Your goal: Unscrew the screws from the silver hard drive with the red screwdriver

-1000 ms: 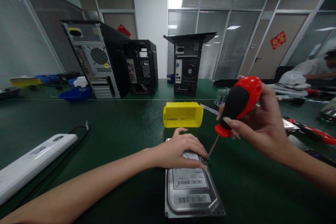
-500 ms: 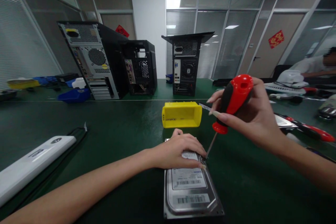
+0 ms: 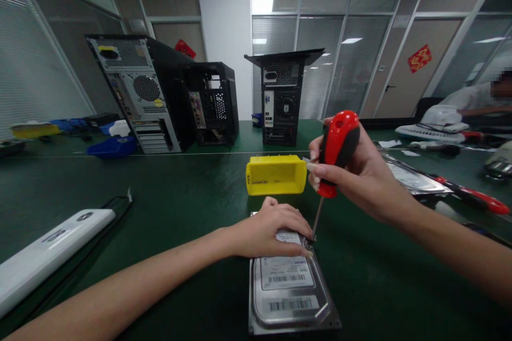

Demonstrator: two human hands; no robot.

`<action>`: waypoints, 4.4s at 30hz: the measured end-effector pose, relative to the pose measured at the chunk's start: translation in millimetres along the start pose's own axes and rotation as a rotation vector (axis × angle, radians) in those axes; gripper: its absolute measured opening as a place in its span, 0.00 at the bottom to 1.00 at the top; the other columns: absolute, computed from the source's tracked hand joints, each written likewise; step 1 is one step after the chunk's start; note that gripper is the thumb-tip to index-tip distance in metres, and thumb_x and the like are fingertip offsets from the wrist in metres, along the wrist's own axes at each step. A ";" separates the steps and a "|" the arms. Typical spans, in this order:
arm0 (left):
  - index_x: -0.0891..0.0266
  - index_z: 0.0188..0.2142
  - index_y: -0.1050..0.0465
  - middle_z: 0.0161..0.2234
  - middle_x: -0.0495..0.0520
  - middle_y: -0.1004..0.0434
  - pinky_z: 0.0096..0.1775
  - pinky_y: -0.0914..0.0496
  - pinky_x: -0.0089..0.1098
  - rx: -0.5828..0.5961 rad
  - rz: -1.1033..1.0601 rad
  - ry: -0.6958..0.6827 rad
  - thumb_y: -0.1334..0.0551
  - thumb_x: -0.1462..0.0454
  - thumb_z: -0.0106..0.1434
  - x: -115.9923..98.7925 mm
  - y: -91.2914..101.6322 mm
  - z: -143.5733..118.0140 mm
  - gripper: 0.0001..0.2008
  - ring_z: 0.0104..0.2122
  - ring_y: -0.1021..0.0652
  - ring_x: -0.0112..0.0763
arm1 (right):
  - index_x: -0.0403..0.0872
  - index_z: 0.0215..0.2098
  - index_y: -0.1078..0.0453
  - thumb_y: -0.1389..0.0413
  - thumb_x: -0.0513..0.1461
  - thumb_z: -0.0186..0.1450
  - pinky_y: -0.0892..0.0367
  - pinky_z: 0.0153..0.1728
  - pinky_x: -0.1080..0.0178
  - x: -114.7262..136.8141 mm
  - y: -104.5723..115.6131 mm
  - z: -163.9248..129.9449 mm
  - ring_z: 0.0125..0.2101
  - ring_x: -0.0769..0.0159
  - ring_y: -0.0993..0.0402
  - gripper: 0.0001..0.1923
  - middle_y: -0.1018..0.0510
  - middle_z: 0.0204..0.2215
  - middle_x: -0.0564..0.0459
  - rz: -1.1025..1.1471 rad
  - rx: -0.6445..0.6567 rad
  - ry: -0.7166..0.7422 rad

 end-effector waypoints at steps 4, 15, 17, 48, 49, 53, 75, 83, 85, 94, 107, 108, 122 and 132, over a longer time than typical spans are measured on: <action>0.54 0.47 0.27 0.47 0.47 0.23 0.49 0.48 0.35 0.002 0.004 -0.001 0.37 0.59 0.64 -0.6 0.7 -0.3 0.11 0.52 0.29 0.36 | 0.56 0.53 0.47 0.42 0.32 0.63 0.30 0.29 0.70 -3.2 -7.8 3.4 0.27 0.76 0.31 0.26 0.32 0.35 0.60 0.046 0.032 -0.037; 0.53 0.47 0.27 0.48 0.48 0.24 0.50 0.48 0.36 0.029 -0.012 0.004 0.38 0.59 0.65 -2.5 1.1 -0.7 0.11 0.53 0.30 0.36 | 0.56 0.56 0.47 0.42 0.34 0.64 0.31 0.30 0.68 -5.2 -12.8 5.3 0.28 0.75 0.33 0.27 0.34 0.33 0.59 0.019 0.052 -0.047; 0.54 0.47 0.27 0.48 0.48 0.24 0.50 0.48 0.36 0.027 -0.012 -0.003 0.38 0.59 0.65 -2.9 1.4 -0.6 0.11 0.53 0.30 0.36 | 0.57 0.56 0.47 0.42 0.34 0.64 0.31 0.30 0.68 -4.2 -12.5 4.1 0.27 0.75 0.32 0.26 0.34 0.33 0.59 0.008 0.052 -0.048; 0.55 0.47 0.27 0.48 0.49 0.24 0.49 0.48 0.36 0.027 -0.016 -0.002 0.38 0.60 0.65 -3.7 1.8 -0.3 0.11 0.52 0.30 0.36 | 0.58 0.53 0.46 0.42 0.34 0.62 0.33 0.25 0.66 2.3 -6.1 -3.6 0.25 0.72 0.35 0.26 0.34 0.32 0.59 0.047 -0.032 -0.050; 0.55 0.47 0.27 0.48 0.49 0.24 0.49 0.48 0.36 0.026 -0.014 -0.001 0.38 0.60 0.65 -3.8 1.7 -0.2 0.11 0.52 0.30 0.36 | 0.58 0.53 0.46 0.42 0.34 0.62 0.34 0.25 0.67 2.0 -5.9 -3.7 0.25 0.72 0.35 0.26 0.34 0.32 0.59 0.045 -0.032 -0.049; 0.55 0.47 0.27 0.48 0.48 0.24 0.49 0.48 0.35 0.027 -0.007 -0.001 0.38 0.60 0.65 -3.9 1.3 -0.3 0.11 0.52 0.30 0.35 | 0.58 0.54 0.47 0.42 0.34 0.63 0.35 0.24 0.67 0.8 -5.7 -3.4 0.25 0.73 0.35 0.27 0.35 0.33 0.58 0.050 -0.030 -0.036; 0.53 0.46 0.27 0.49 0.48 0.24 0.49 0.48 0.37 0.028 0.014 0.010 0.38 0.59 0.65 -2.0 1.3 -1.0 0.11 0.53 0.30 0.37 | 0.59 0.56 0.47 0.43 0.32 0.63 0.33 0.27 0.68 0.9 -3.9 -4.2 0.26 0.74 0.34 0.28 0.34 0.34 0.59 0.041 -0.028 -0.024; 0.55 0.46 0.26 0.48 0.49 0.23 0.49 0.48 0.36 0.023 0.010 -0.017 0.38 0.60 0.65 -4.0 2.4 -0.2 0.10 0.52 0.30 0.35 | 0.60 0.55 0.46 0.42 0.33 0.62 0.33 0.25 0.67 -1.4 -4.9 -2.0 0.25 0.73 0.35 0.28 0.34 0.33 0.59 0.041 -0.037 -0.029; 0.54 0.46 0.27 0.48 0.48 0.23 0.49 0.48 0.36 0.031 0.011 -0.008 0.38 0.59 0.65 -3.6 1.9 -0.2 0.11 0.52 0.30 0.36 | 0.60 0.55 0.46 0.42 0.34 0.62 0.34 0.25 0.66 -1.8 -4.4 -2.1 0.25 0.72 0.34 0.28 0.34 0.33 0.59 0.035 -0.038 -0.028; 0.55 0.47 0.27 0.48 0.48 0.24 0.48 0.47 0.36 0.032 0.002 -0.014 0.38 0.59 0.65 -4.1 1.9 -0.3 0.11 0.53 0.30 0.37 | 0.59 0.57 0.47 0.41 0.34 0.62 0.33 0.25 0.65 1.3 -4.6 -4.9 0.25 0.71 0.35 0.30 0.34 0.33 0.58 0.032 -0.043 -0.030; 0.56 0.46 0.27 0.48 0.48 0.23 0.48 0.47 0.36 0.022 0.021 -0.012 0.38 0.60 0.65 -3.8 1.8 -0.2 0.10 0.53 0.30 0.35 | 0.61 0.57 0.47 0.41 0.33 0.63 0.34 0.25 0.67 -0.4 -3.9 -3.7 0.25 0.73 0.35 0.30 0.34 0.33 0.58 0.034 -0.024 -0.032; 0.56 0.46 0.27 0.48 0.49 0.23 0.48 0.47 0.35 0.018 0.022 -0.019 0.38 0.60 0.65 -4.1 1.9 -0.1 0.10 0.53 0.30 0.35 | 0.61 0.58 0.47 0.42 0.33 0.63 0.34 0.25 0.67 -0.4 -3.7 -3.9 0.26 0.73 0.35 0.30 0.34 0.33 0.58 0.032 -0.026 -0.033; 0.56 0.46 0.27 0.48 0.48 0.23 0.48 0.47 0.35 0.020 0.025 -0.019 0.38 0.60 0.65 -3.8 1.8 0.1 0.10 0.53 0.30 0.35 | 0.58 0.58 0.47 0.40 0.33 0.61 0.32 0.24 0.68 1.2 -6.7 -2.9 0.24 0.74 0.35 0.32 0.34 0.32 0.58 0.056 -0.012 -0.004; 0.56 0.46 0.27 0.48 0.49 0.23 0.48 0.47 0.35 0.015 0.036 -0.021 0.38 0.60 0.65 -2.9 1.1 -0.3 0.11 0.53 0.30 0.36 | 0.59 0.58 0.47 0.42 0.33 0.63 0.34 0.24 0.68 0.9 -5.2 -3.1 0.25 0.74 0.35 0.30 0.34 0.32 0.58 0.051 -0.001 0.004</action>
Point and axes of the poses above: each hand's wrist, its own z-axis towards the middle knuckle, its own y-axis out of the back of the hand, x = y × z, the point moved 7 cm from there along z, towards the middle knuckle
